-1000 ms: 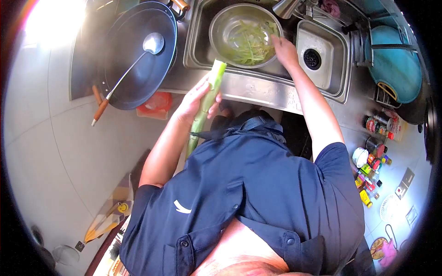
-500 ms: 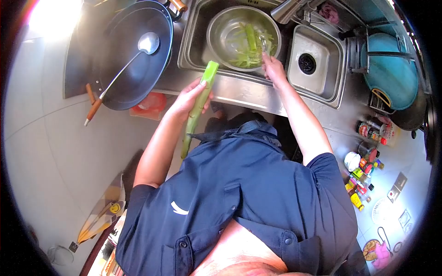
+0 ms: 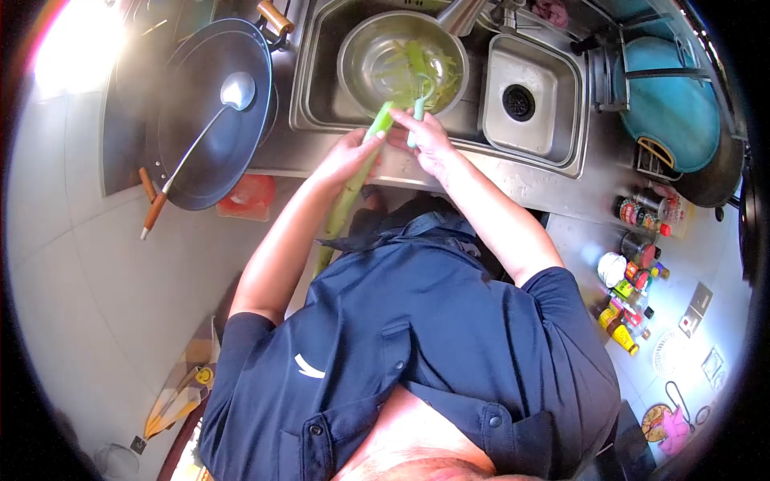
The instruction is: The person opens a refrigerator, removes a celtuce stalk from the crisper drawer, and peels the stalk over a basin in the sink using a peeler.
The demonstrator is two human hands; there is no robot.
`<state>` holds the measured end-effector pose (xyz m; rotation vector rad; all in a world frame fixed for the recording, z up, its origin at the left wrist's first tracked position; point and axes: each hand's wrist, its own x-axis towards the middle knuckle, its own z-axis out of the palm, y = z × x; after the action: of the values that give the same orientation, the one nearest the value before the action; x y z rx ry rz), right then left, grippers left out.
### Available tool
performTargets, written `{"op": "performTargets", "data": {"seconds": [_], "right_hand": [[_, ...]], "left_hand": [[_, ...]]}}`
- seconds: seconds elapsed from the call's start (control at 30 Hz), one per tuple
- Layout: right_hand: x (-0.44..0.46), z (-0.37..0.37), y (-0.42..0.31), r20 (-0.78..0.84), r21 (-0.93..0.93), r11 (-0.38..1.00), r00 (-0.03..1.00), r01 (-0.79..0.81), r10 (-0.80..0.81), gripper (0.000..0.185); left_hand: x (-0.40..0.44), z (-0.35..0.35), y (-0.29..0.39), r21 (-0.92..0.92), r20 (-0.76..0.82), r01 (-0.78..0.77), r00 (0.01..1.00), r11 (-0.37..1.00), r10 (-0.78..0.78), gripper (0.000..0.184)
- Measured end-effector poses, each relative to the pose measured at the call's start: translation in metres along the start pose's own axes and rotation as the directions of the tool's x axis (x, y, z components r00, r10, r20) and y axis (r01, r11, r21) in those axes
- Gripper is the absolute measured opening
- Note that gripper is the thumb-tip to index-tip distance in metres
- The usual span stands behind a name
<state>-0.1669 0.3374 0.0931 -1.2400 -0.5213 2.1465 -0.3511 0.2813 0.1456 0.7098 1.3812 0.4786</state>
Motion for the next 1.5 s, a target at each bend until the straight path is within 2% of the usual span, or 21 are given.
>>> {"op": "performTargets", "data": {"seconds": [0.07,0.13,0.2,0.3,0.37,0.47,0.53,0.57,0.7,0.8,0.87,0.9,0.93,1.0,1.03,1.1,1.17,1.27,1.37,1.47,1.5], "right_hand": [[0.000,-0.002,-0.002,0.017,0.045,0.999,1.000,-0.012,0.012,0.026],[0.001,-0.001,-0.005,-0.015,0.040,0.998,0.998,0.055,-0.054,0.025],[0.001,-0.003,-0.008,0.028,0.075,0.994,0.997,0.075,-0.077,0.030],[0.010,-0.006,-0.009,-0.013,0.133,0.983,0.992,0.126,-0.125,0.037],[0.022,-0.017,-0.010,-0.028,0.100,0.982,0.987,0.159,-0.157,0.039],[0.019,-0.015,-0.020,-0.018,0.096,0.976,0.981,0.195,-0.195,0.047],[0.030,-0.022,-0.022,-0.097,0.000,0.976,0.972,0.216,-0.215,0.049],[0.029,-0.021,-0.025,-0.084,-0.044,0.977,0.973,0.210,-0.213,0.045],[0.024,-0.004,-0.019,-0.111,0.008,0.982,0.977,0.187,-0.185,0.043],[0.034,-0.005,-0.018,-0.164,0.002,0.955,0.943,0.295,-0.291,0.042],[0.030,-0.012,-0.027,-0.160,-0.063,0.974,0.961,0.219,-0.226,0.041],[0.047,-0.032,-0.021,-0.269,-0.315,0.928,0.919,0.198,-0.287,0.039],[0.046,-0.039,-0.030,-0.324,-0.536,0.840,0.899,0.083,-0.296,0.045],[0.074,-0.083,-0.030,-0.228,-0.864,0.503,0.884,0.009,-0.408,0.049],[0.079,-0.093,-0.036,-0.223,-0.869,0.495,0.885,0.010,-0.409,0.049],[0.092,-0.104,-0.046,-0.067,-0.996,0.092,0.840,-0.020,-0.538,0.044],[0.119,-0.106,-0.048,-0.054,-0.999,0.028,0.835,-0.046,-0.548,0.040],[0.161,-0.103,-0.047,-0.033,-0.995,-0.060,0.817,-0.082,-0.576,0.035],[0.200,-0.097,-0.043,-0.041,-0.990,-0.088,0.838,-0.105,-0.544,0.043],[0.230,-0.091,-0.031,-0.238,-0.959,-0.001,0.811,-0.282,-0.535,0.059],[0.243,-0.101,-0.026,-0.218,-0.965,-0.008,0.820,-0.262,-0.529,0.065]], "left_hand": [[0.003,0.003,0.002,0.004,-0.015,0.024,1.000,1.000,-0.024,0.048],[0.008,0.001,0.002,0.015,0.005,0.034,0.999,0.999,-0.034,0.051],[0.007,-0.001,0.003,0.011,0.015,0.037,0.999,0.999,-0.037,0.052],[0.008,-0.008,-0.006,-0.051,0.059,0.009,0.998,0.999,-0.006,0.051],[0.000,-0.017,-0.014,-0.125,0.178,-0.002,0.984,0.992,0.025,0.049],[-0.022,-0.026,-0.029,-0.188,0.150,0.052,0.988,0.981,-0.024,0.050],[-0.032,-0.033,-0.039,-0.152,0.179,0.018,0.984,0.988,0.010,0.049],[-0.037,-0.035,-0.043,-0.194,0.179,0.028,0.984,0.981,0.008,0.047],[-0.046,-0.035,-0.040,-0.224,0.139,0.015,0.990,0.974,0.017,0.043],[-0.050,-0.032,-0.027,-0.304,0.099,0.070,0.994,0.950,-0.042,0.040],[-0.051,-0.035,-0.028,-0.291,0.063,0.052,0.997,0.955,-0.035,0.038],[-0.054,-0.037,-0.030,-0.276,0.023,0.040,0.999,0.960,-0.035,0.036],[-0.056,-0.039,-0.032,-0.279,0.025,0.036,0.999,0.960,-0.030,0.036],[-0.063,-0.041,-0.038,-0.212,-0.063,0.015,0.998,0.977,-0.029,0.033],[-0.065,-0.042,-0.044,-0.204,-0.112,0.010,0.993,0.979,-0.033,0.033],[-0.069,-0.041,-0.053,-0.191,-0.141,-0.022,0.990,0.981,-0.005,0.034],[-0.070,-0.040,-0.062,-0.167,-0.178,-0.061,0.984,0.984,0.031,0.041],[-0.078,-0.033,-0.061,-0.171,-0.197,-0.019,0.980,0.985,-0.015,0.046],[-0.080,-0.030,-0.073,-0.190,-0.206,-0.021,0.978,0.982,-0.019,0.050],[-0.084,-0.028,-0.075,-0.229,-0.221,-0.007,0.974,0.973,-0.045,0.052],[-0.085,-0.026,-0.077,-0.252,-0.233,0.006,0.970,0.968,-0.067,0.051]]}}
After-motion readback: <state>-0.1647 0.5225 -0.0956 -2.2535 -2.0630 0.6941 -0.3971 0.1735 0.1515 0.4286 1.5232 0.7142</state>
